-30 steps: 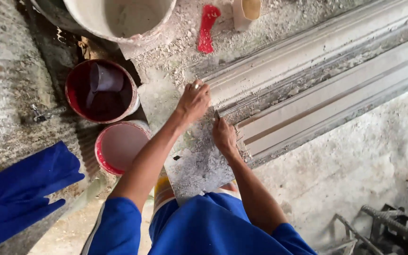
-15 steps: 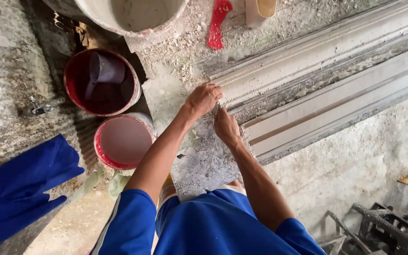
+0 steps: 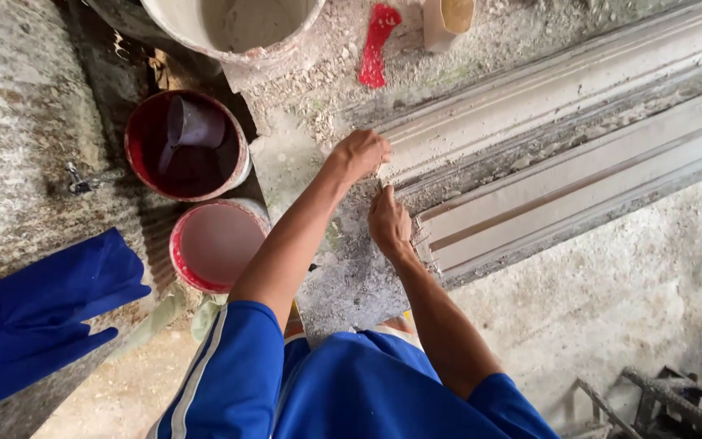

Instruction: Cleaning and scraping the edges of decorative plaster moldings using a cloth and a small hand tool.

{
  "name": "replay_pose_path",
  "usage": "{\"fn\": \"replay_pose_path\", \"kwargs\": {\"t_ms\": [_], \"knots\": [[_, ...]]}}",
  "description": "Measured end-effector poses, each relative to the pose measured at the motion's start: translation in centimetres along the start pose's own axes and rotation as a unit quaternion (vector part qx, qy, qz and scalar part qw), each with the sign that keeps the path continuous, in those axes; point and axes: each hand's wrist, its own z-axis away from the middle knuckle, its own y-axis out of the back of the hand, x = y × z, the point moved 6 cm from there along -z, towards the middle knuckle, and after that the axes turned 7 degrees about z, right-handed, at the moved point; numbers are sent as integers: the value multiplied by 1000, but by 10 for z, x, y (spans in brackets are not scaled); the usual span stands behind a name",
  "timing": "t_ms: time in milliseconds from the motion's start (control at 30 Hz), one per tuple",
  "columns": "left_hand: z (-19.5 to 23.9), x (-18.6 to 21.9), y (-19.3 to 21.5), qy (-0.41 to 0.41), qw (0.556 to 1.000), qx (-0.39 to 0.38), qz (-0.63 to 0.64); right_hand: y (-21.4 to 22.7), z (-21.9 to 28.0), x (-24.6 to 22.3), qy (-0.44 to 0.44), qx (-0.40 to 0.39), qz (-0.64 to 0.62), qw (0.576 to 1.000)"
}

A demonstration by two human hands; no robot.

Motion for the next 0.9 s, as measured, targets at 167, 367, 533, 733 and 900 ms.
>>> {"fn": "replay_pose_path", "kwargs": {"t_ms": [167,367,533,733,900], "knots": [[-12,-4,-12,1,1000,-13,-17,13,0,-7,-5,-15,-11,1000],[-31,-22,-37,15,999,-33,-19,-4,-44,-4,40,-57,38,997],[-43,-22,-42,-13,998,-30,-55,-15,-94,-2,-80,-148,188,968],[-2,-6,-32,-2,996,69,59,46,16,-49,61,-90,89,990],[111,49,44,24,977,125,170,23,59,6,129,104,-68,984]]}}
